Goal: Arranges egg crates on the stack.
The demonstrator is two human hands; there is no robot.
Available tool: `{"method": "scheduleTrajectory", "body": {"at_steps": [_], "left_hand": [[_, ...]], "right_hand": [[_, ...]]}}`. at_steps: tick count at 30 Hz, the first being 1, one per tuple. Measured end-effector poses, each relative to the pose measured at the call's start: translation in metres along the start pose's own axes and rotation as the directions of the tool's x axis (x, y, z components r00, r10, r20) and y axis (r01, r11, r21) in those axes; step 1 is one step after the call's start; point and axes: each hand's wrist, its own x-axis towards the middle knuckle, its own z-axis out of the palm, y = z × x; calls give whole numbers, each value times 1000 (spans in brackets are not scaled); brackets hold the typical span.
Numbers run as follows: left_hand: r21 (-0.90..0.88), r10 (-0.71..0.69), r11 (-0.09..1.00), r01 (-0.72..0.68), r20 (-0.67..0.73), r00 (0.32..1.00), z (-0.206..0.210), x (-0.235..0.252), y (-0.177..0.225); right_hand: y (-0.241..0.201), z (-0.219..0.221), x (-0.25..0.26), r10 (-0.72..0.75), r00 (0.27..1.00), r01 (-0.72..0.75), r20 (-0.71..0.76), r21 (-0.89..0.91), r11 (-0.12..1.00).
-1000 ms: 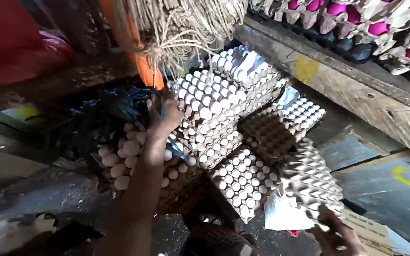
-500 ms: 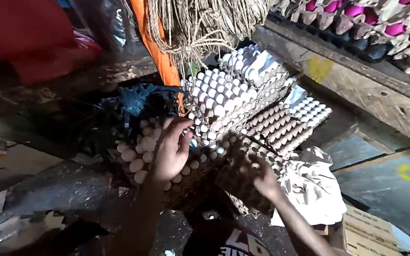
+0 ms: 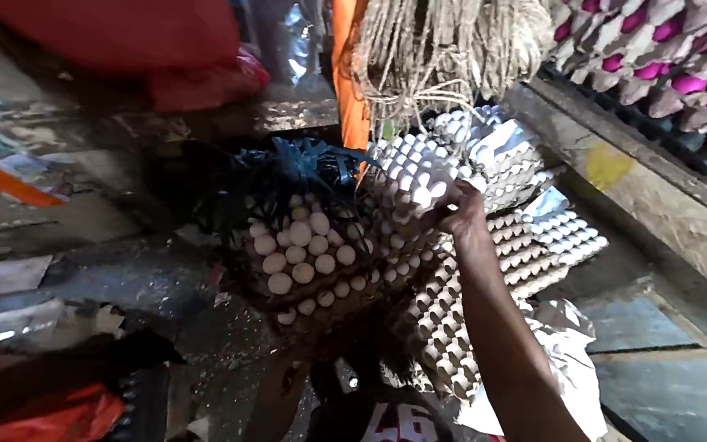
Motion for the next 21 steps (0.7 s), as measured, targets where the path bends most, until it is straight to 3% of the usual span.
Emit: {"method": "scheduleTrajectory", "body": {"at_steps": [3,6,8,11,16,18,21], "left_hand": [[14,-63,998,64,-25,998,0,-18,5],[-11,-82,997,81,-59,995,7,-26,24],[-44,-58,997,56,-57,997,14,-29,36],[-84,-5,996,0,-60,998,26,-37,39],[-74,-46,996,42,-42,998,40,-62,35],[-84,-46,996,42,-38,998,41,-69,40],[-104,-37,994,35,-17,999,45,-72,46]], "right_hand": [[-9,9,3,-33,999,29,34,115,993],[-18,16,27,-86,970,28,225,250,968],[-23,26,40,-109,950,45,293,216,975],[-28,28,47,-72,963,49,260,93,994],[-23,27,40,4,963,-14,269,36,999],[-21,30,41,-31,930,0,367,86,996],[-10,30,55,-195,827,18,527,323,946]]}}
